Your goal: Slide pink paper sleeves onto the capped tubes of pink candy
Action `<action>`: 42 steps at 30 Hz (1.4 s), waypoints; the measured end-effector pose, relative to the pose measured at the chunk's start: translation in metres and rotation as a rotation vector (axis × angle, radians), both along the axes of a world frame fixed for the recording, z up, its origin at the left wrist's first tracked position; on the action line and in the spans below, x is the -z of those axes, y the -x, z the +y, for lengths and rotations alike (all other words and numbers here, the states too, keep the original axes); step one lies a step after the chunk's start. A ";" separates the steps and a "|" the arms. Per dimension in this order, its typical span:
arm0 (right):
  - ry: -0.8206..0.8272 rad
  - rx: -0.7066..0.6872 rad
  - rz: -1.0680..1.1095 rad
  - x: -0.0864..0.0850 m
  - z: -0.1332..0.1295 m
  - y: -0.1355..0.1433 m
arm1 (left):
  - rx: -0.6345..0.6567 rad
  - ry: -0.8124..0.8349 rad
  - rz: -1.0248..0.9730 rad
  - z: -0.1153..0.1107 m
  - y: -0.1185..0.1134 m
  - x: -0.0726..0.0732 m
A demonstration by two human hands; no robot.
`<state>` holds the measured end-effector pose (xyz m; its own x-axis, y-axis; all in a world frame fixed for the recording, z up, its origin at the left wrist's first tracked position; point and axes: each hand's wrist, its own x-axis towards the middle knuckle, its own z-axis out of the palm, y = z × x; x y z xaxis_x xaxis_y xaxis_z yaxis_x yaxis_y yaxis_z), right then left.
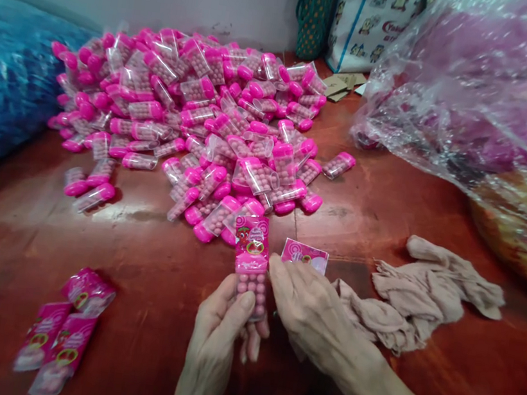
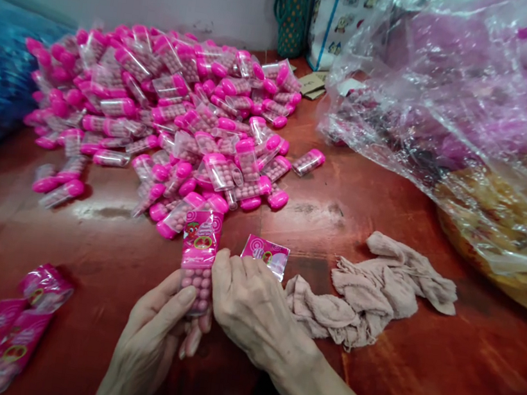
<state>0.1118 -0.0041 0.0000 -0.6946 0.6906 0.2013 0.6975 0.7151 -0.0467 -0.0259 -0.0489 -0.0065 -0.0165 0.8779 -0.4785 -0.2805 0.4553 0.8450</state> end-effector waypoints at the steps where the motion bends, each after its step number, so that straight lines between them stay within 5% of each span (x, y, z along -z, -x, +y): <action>1: 0.012 -0.009 -0.023 -0.002 0.001 0.001 | 0.001 -0.008 -0.004 0.000 0.001 0.001; 13: 0.050 0.016 0.033 0.010 0.001 0.005 | -0.014 -0.007 -0.003 0.004 -0.003 -0.001; 22: -0.017 0.011 -0.105 -0.004 0.003 0.002 | -0.017 0.041 -0.020 0.003 -0.001 -0.002; 28: 0.019 0.053 0.053 0.000 0.002 -0.004 | -0.050 0.056 -0.035 0.004 0.001 -0.004; 33: 0.136 0.031 0.402 0.005 -0.001 -0.006 | -0.035 0.051 0.011 0.004 0.000 -0.002; 42: -0.110 0.033 0.525 0.003 -0.006 -0.009 | 0.054 0.025 0.193 0.002 -0.003 -0.007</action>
